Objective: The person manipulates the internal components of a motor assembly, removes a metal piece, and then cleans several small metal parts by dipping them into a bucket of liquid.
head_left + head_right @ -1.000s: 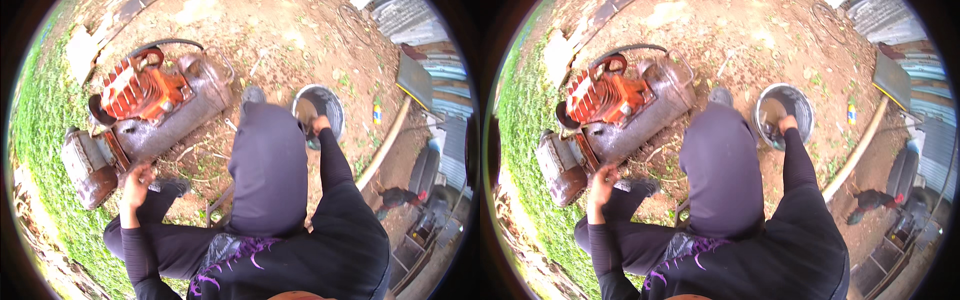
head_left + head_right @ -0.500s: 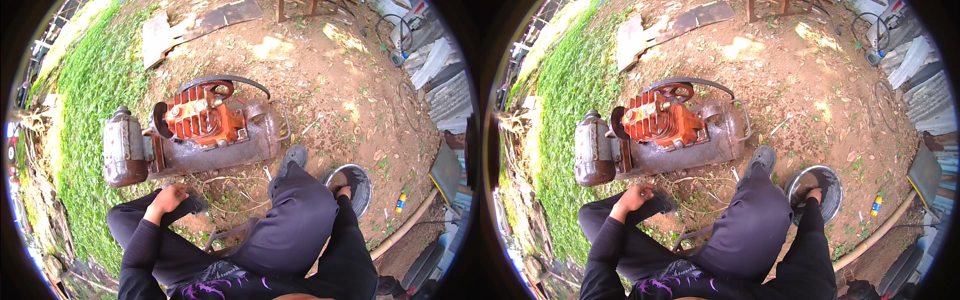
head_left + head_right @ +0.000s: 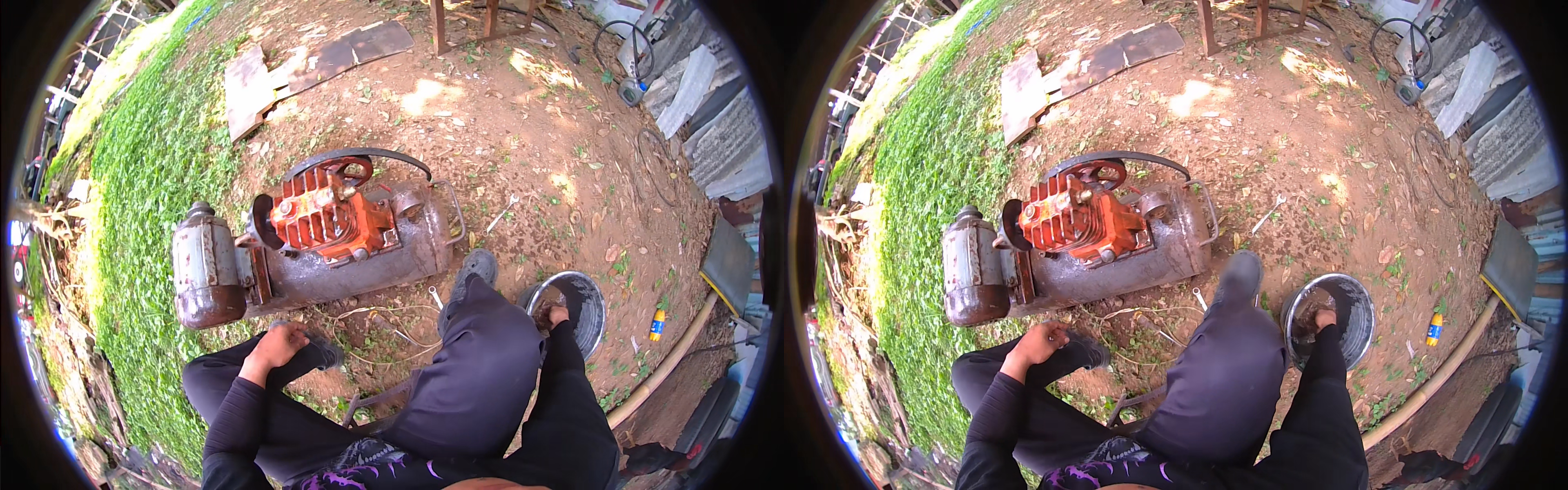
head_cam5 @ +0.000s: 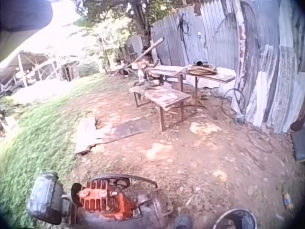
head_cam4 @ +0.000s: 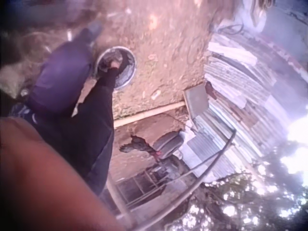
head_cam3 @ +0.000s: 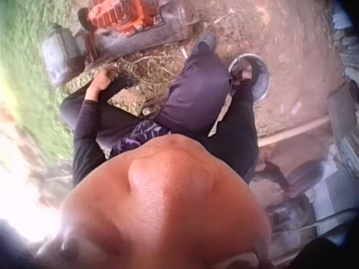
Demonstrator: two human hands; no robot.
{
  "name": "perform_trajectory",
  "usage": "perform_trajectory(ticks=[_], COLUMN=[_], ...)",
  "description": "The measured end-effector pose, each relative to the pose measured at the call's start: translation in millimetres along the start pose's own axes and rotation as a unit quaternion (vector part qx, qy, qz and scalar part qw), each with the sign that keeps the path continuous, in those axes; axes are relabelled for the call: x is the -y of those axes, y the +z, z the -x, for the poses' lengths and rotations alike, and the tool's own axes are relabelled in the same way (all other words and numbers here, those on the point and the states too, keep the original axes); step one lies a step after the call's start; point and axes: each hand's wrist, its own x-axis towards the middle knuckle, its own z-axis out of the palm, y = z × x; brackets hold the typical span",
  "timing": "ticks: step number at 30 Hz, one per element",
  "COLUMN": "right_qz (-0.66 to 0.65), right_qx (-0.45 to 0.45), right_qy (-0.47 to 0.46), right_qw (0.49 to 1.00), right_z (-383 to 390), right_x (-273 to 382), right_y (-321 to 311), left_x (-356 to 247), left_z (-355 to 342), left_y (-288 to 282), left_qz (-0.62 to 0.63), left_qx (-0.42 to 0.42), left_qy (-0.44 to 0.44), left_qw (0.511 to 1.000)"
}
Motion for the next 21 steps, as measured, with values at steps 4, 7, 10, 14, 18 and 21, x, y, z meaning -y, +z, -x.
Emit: perform_trajectory(ticks=[4,7,10,14,18,21], right_qz=[-0.278,-0.342,-0.337,-0.235,-0.063,0.044], right_qx=[0.077,0.157,0.263,0.319,0.399,0.398], right_qy=[-0.054,-0.083,-0.170,-0.322,-0.433,-0.532], right_qw=[0.956,0.923,0.888,0.860,0.806,0.746], right_z=[86.9,133.7,193.8,355.7,519.8,583.7], right_x=[32.4,70.3,128.9,253.9,321.7,330.2], right_y=[-25.1,-81.3,-78.1,28.0,159.7,260.3], left_x=[-31.6,-54.5,-74.4,-85.8,-116.7,-115.0], left_z=[8.0,-11.5,-15.6,-25.5,-24.6,-31.3], left_y=[-19.9,-33.2,-55.5,-62.4,-73.1,-75.8], left_qz=[0.004,0.037,0.073,0.131,0.121,0.155], left_qx=[0.033,0.006,0.004,0.031,0.008,-0.054], left_qy=[0.020,0.113,0.162,0.155,0.178,0.218], left_qw=[0.999,0.993,0.984,0.979,0.977,0.962])
